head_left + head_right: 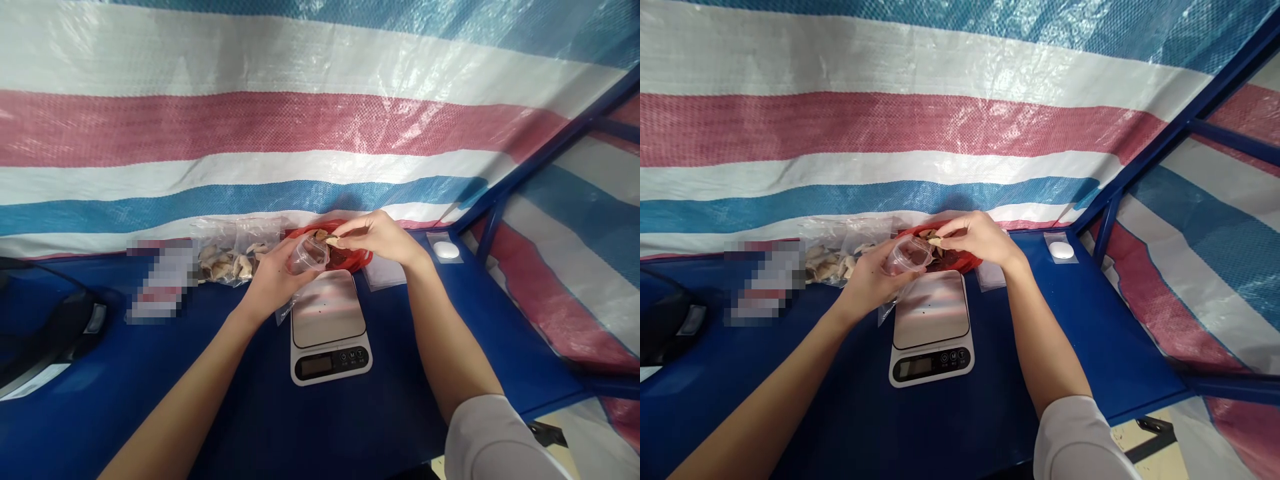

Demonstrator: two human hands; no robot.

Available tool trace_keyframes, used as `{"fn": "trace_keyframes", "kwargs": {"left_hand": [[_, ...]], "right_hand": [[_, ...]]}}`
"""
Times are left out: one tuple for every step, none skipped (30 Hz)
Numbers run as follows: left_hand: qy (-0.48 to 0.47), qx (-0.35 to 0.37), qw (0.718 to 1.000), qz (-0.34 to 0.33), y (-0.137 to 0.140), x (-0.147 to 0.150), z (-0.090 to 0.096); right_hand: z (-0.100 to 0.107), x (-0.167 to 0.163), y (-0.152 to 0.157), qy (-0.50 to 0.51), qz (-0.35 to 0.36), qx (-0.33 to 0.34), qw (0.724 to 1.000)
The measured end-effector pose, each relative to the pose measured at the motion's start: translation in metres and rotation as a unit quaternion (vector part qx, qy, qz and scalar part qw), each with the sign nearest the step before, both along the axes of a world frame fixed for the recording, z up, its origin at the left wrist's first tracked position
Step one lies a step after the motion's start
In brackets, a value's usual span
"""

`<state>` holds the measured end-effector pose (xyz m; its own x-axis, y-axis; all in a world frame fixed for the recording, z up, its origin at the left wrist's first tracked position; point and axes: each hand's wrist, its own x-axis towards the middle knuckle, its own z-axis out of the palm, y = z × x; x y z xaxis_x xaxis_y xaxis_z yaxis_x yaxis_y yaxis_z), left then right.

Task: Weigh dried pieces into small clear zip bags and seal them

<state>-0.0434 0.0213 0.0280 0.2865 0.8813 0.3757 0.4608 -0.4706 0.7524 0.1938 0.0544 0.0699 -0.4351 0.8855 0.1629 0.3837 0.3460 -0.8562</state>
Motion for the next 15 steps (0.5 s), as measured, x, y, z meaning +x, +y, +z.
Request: {"fn": "trace_keyframes", "kwargs": {"left_hand": [[0.0, 0.0, 1.0, -0.007, -0.001, 0.001, 0.001], [-0.001, 0.0, 1.0, -0.015, -0.002, 0.002, 0.001], [-0.005, -0.001, 1.0, -0.023, -0.002, 0.003, 0.001], [-0.01, -0.001, 0.999, -0.032, -0.003, 0.003, 0.002], [-0.016, -0.001, 0.999, -0.04, -0.004, 0.004, 0.002], [-0.021, 0.001, 0.999, -0.045, -0.004, 0.004, 0.002], [-0.024, 0.001, 0.999, -0.049, -0.004, 0.004, 0.001], [-0.027, 0.002, 0.998, -0.051, -0.005, 0.005, 0.001], [-0.028, 0.003, 0.998, -0.053, -0.005, 0.005, 0.001], [-0.029, 0.003, 0.998, -0.053, -0.005, 0.005, 0.002], [-0.029, 0.001, 0.998, -0.051, -0.006, 0.005, 0.002], [-0.03, 0.001, 0.998, -0.051, -0.006, 0.005, 0.002], [-0.029, 0.001, 0.998, -0.05, -0.006, 0.005, 0.002], [-0.027, 0.001, 0.998, -0.049, -0.006, 0.005, 0.003], [-0.024, 0.002, 0.998, -0.049, -0.006, 0.005, 0.002]], "right_hand": [[0.004, -0.003, -0.004, 0.009, 0.014, 0.008, 1.0], [0.008, -0.006, -0.007, 0.013, 0.024, 0.018, 0.999], [0.012, -0.009, -0.01, 0.014, 0.033, 0.029, 0.999], [0.014, -0.012, -0.013, 0.013, 0.04, 0.038, 0.998], [0.017, -0.015, -0.016, 0.01, 0.047, 0.046, 0.998], [0.018, -0.018, -0.018, 0.005, 0.056, 0.054, 0.997], [0.02, -0.02, -0.021, -0.004, 0.065, 0.062, 0.996], [0.021, -0.023, -0.023, -0.017, 0.072, 0.071, 0.995], [0.022, -0.026, -0.025, -0.035, 0.076, 0.081, 0.993], [0.023, -0.028, -0.026, -0.059, 0.077, 0.093, 0.991], [0.023, -0.031, -0.028, -0.083, 0.075, 0.104, 0.988], [0.024, -0.034, -0.029, -0.106, 0.072, 0.112, 0.985], [0.025, -0.036, -0.03, -0.126, 0.07, 0.117, 0.983], [0.026, -0.039, -0.031, -0.142, 0.069, 0.119, 0.98], [0.026, -0.041, -0.032, -0.156, 0.062, 0.119, 0.979]]}}
